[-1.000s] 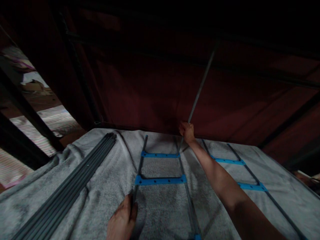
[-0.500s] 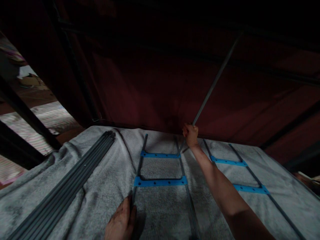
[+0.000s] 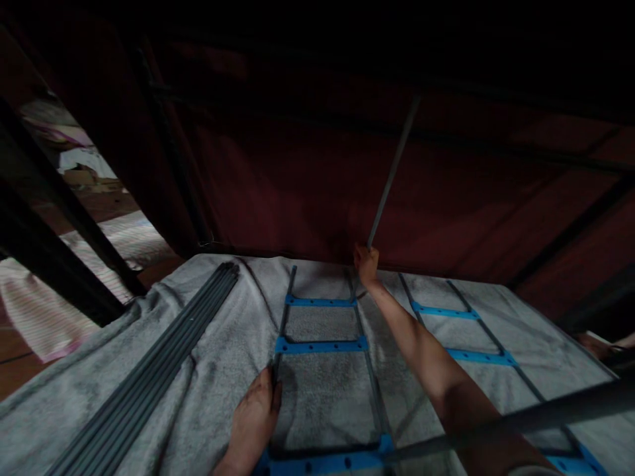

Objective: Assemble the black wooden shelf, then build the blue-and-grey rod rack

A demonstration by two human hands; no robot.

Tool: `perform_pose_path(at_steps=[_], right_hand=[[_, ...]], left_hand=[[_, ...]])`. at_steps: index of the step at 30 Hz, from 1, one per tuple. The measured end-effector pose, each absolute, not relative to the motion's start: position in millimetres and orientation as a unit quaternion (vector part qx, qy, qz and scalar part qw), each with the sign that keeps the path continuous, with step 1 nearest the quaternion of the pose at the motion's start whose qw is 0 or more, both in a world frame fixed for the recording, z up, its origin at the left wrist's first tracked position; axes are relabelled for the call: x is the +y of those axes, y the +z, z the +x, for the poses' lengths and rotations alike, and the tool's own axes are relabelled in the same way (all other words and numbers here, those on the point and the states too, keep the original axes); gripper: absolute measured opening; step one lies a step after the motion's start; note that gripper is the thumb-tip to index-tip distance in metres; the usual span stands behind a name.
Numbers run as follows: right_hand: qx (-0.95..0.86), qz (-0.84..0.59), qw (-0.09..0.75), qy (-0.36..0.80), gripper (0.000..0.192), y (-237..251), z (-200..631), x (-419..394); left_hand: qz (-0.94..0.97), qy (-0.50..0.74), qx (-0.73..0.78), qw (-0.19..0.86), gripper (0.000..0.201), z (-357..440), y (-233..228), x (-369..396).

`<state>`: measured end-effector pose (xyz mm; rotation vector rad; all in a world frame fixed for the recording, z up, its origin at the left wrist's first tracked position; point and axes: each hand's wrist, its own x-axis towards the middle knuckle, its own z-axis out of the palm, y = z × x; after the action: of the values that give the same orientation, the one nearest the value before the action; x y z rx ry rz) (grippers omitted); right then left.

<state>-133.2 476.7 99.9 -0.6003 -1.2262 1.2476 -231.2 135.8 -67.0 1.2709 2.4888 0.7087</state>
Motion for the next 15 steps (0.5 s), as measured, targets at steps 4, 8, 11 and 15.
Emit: perform_pose_path(at_steps=[4,8,11,15], right_hand=[[-0.544,-0.27,0.574,0.55,0.043,107,-127,477],[-0.557,-0.271,0.558,0.552,0.036,104,-121,478],[-0.542,-0.301,0.551,0.558,0.035,96,-123,482],[-0.533,-0.312,0.557,0.555,0.037,82,-129,493]], left_hand=[[0.444,0.23,0.858,0.118,0.045,-231,-66,137],[0.445,0.213,0.86,0.13,0.047,-230,-57,139],[0.432,0.186,0.867,0.166,0.047,-231,-47,142],[0.418,0.148,0.876,0.191,0.042,-233,-40,146]])
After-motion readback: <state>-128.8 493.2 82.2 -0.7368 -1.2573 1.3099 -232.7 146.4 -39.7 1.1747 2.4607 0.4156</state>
